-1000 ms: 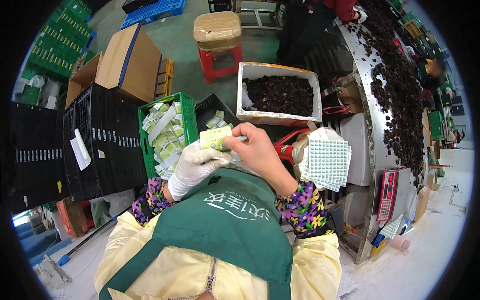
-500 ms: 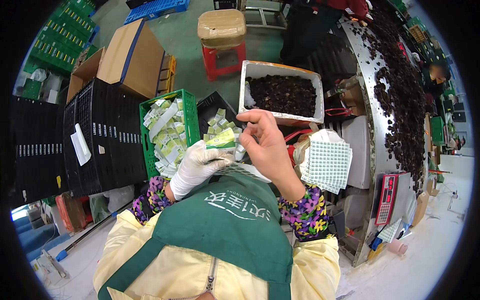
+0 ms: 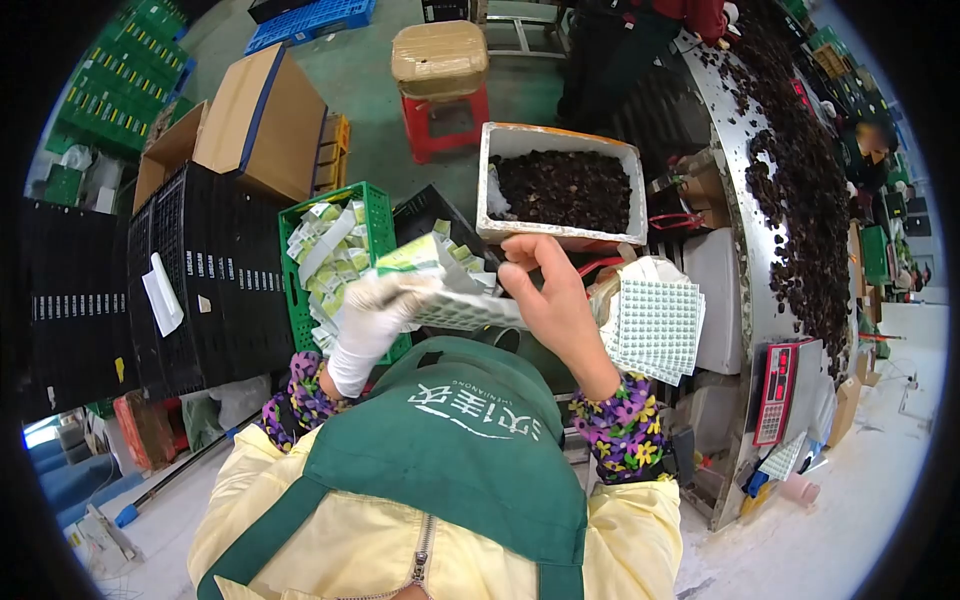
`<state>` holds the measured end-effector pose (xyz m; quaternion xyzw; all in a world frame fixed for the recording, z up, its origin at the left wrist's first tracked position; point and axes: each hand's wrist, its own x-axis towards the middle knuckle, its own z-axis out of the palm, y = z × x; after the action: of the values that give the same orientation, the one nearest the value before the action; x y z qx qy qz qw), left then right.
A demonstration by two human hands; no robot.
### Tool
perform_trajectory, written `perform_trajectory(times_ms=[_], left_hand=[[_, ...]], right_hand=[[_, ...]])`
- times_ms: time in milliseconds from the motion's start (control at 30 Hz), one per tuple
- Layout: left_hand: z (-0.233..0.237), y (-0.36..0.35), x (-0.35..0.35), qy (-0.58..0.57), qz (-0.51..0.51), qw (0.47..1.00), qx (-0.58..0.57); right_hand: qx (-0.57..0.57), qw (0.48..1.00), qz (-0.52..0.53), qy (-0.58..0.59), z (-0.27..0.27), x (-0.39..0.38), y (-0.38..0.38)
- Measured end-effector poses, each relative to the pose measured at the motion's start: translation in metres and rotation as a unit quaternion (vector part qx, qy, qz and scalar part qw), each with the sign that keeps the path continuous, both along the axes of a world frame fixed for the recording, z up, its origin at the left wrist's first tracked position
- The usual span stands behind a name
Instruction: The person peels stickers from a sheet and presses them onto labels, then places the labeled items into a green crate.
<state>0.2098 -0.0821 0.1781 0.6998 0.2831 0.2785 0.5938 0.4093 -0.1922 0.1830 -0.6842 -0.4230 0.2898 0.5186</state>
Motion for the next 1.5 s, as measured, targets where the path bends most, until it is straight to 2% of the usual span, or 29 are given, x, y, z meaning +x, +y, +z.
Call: perform_trajectory(times_ms=[33, 67, 100, 133, 200, 367, 467, 533, 600, 667, 733, 800, 833, 867, 900, 933, 1000, 1067, 1133, 1200, 1233, 1367, 1500], left_hand=[[0.003, 0.006, -0.004, 0.011, 0.014, 1.000, 0.015], [-0.010, 0.010, -0.006, -0.003, 0.049, 0.998, -0.024], [-0.003, 0.010, -0.003, -0.050, 0.060, 0.991, -0.112], [0.003, 0.009, 0.001, -0.096, 0.069, 0.973, -0.198], [-0.006, 0.013, -0.002, -0.077, 0.084, 0.979, -0.171], [-0.007, 0.014, -0.001, -0.037, 0.122, 0.984, -0.124], [0.001, 0.009, 0.003, -0.063, 0.132, 0.981, -0.124], [0.002, 0.008, 0.003, -0.046, 0.122, 0.985, -0.114], [0.000, 0.007, 0.003, -0.042, 0.112, 0.989, -0.091], [0.001, 0.006, 0.005, -0.038, 0.103, 0.992, -0.067], [0.007, 0.005, 0.007, -0.039, 0.139, 0.981, -0.127], [0.006, 0.008, 0.003, -0.024, 0.127, 0.983, -0.133], [0.005, 0.009, 0.002, -0.008, 0.112, 0.984, -0.140], [0.004, 0.008, 0.001, -0.008, 0.113, 0.984, -0.140], [0.003, 0.005, 0.001, -0.012, 0.061, 0.994, -0.091], [0.003, 0.002, 0.001, -0.016, 0.008, 0.999, -0.041], [0.005, -0.001, 0.005, -0.014, -0.024, 1.000, 0.002], [0.008, -0.005, 0.008, -0.006, -0.081, 0.993, 0.087], [0.011, -0.009, 0.010, -0.015, -0.083, 0.990, 0.110], [0.010, -0.010, 0.009, -0.011, -0.158, 0.980, 0.118], [0.003, -0.009, 0.007, 0.004, -0.178, 0.978, 0.104], [-0.004, -0.016, -0.001, 0.051, -0.160, 0.983, 0.080], [-0.001, -0.012, -0.001, 0.045, -0.079, 0.991, 0.102]], right_hand=[[0.000, 1.000, 0.001, -0.001, 0.000, 0.002, -0.005], [-0.013, 0.996, 0.032, -0.079, 0.000, 0.004, -0.010], [-0.025, 0.985, 0.062, -0.157, 0.000, 0.004, -0.014], [-0.025, 0.985, 0.061, -0.157, -0.001, 0.004, -0.018], [-0.078, 0.976, 0.073, -0.192, -0.003, 0.004, -0.023], [-0.067, 0.968, 0.089, -0.227, -0.002, 0.007, -0.024], [-0.032, 0.953, 0.067, -0.293, 0.004, 0.001, -0.018], [0.066, 0.936, 0.043, -0.342, 0.020, -0.007, -0.006], [0.083, 0.925, 0.048, -0.367, 0.020, -0.009, -0.001], [0.112, 0.893, 0.088, -0.427, 0.011, -0.009, 0.002], [0.154, 0.885, 0.103, -0.426, 0.005, -0.007, 0.001], [0.196, 0.876, 0.121, -0.425, 0.007, -0.009, 0.001], [0.112, 0.975, 0.060, -0.182, 0.014, -0.012, 0.001], [0.018, 0.997, -0.007, 0.074, 0.019, -0.014, 0.001], [0.014, 0.985, 0.009, 0.173, 0.022, -0.006, 0.009], [0.013, 0.985, 0.007, 0.173, 0.027, -0.008, 0.013], [0.030, 0.936, 0.085, 0.341, 0.036, -0.019, 0.025], [-0.009, 0.945, 0.139, 0.295, 0.036, -0.027, 0.034], [0.017, 0.969, 0.117, 0.219, 0.035, -0.029, 0.045], [0.053, 0.963, 0.042, 0.261, 0.042, -0.015, 0.058], [0.074, 0.945, 0.009, 0.317, 0.043, -0.005, 0.064], [0.093, 0.926, -0.019, 0.365, 0.041, 0.014, 0.068], [-0.010, 0.960, 0.027, 0.277, 0.028, -0.006, 0.041]])
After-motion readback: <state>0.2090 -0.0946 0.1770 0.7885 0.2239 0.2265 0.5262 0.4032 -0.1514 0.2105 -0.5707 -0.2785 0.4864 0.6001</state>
